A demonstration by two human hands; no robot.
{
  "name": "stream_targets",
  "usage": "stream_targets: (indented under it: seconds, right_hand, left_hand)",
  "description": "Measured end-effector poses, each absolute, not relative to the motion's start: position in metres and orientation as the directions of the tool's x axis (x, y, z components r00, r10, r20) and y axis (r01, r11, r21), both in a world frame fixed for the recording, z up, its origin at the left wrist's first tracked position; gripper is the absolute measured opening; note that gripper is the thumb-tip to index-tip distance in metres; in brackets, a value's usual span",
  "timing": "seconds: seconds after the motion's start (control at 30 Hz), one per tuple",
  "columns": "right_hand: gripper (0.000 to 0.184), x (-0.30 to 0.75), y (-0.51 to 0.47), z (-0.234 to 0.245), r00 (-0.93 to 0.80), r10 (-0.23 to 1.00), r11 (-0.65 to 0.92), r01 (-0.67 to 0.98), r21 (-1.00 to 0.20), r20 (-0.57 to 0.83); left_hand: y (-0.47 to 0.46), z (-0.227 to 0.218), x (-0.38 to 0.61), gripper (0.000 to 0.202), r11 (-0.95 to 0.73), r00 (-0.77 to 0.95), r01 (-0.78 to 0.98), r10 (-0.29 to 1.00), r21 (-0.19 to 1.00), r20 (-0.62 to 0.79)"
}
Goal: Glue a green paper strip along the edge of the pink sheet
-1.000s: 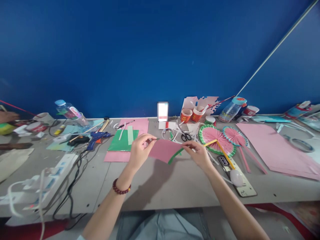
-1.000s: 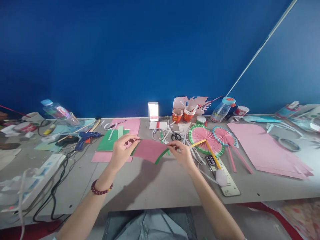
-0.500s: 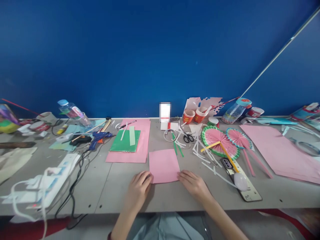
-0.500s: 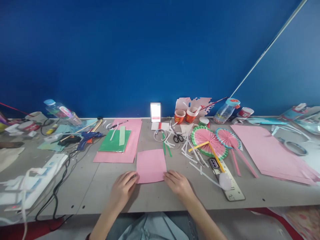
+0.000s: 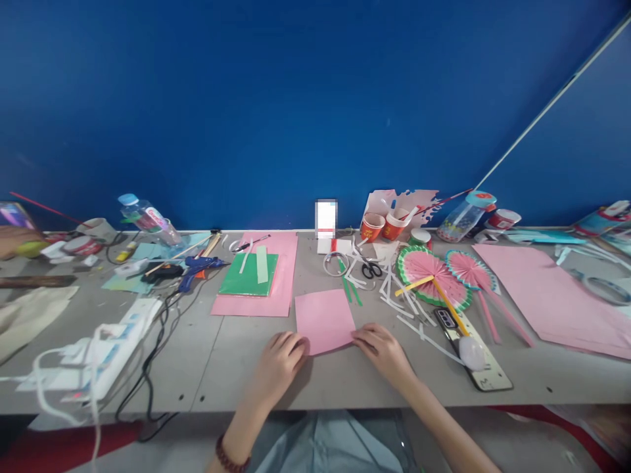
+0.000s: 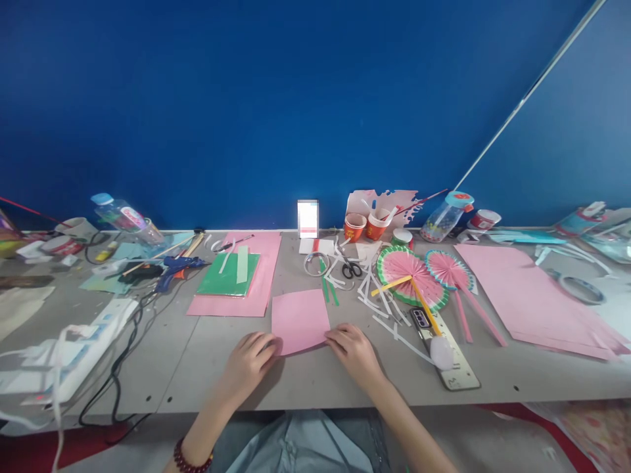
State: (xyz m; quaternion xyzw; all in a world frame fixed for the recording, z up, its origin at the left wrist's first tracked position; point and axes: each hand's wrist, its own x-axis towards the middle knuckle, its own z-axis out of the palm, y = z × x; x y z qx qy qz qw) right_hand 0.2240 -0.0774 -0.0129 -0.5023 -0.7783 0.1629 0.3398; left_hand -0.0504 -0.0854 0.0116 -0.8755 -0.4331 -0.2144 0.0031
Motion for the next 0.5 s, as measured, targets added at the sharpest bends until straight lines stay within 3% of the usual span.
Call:
stream_targets:
  seconds: [0.23, 0.5]
  right_hand:
    - [0.017, 0.227, -0.073, -0.008, -0.278, 0.924, 0.381, 0.602, -0.701, 0.263]
    - [0.019, 0.226, -0.068, 0.008, -0.346, 0.916, 0.376, 0.556, -0.741, 0.206]
  left_hand:
    - [-0.084, 0.002, -0.055, 0.019, -0.635, 0.527, 0.691, 0.77, 0.346, 0.361]
    - [-0.085, 0.006, -0.051, 0.02, -0.564, 0.437, 0.678, 0.825, 0.473, 0.358]
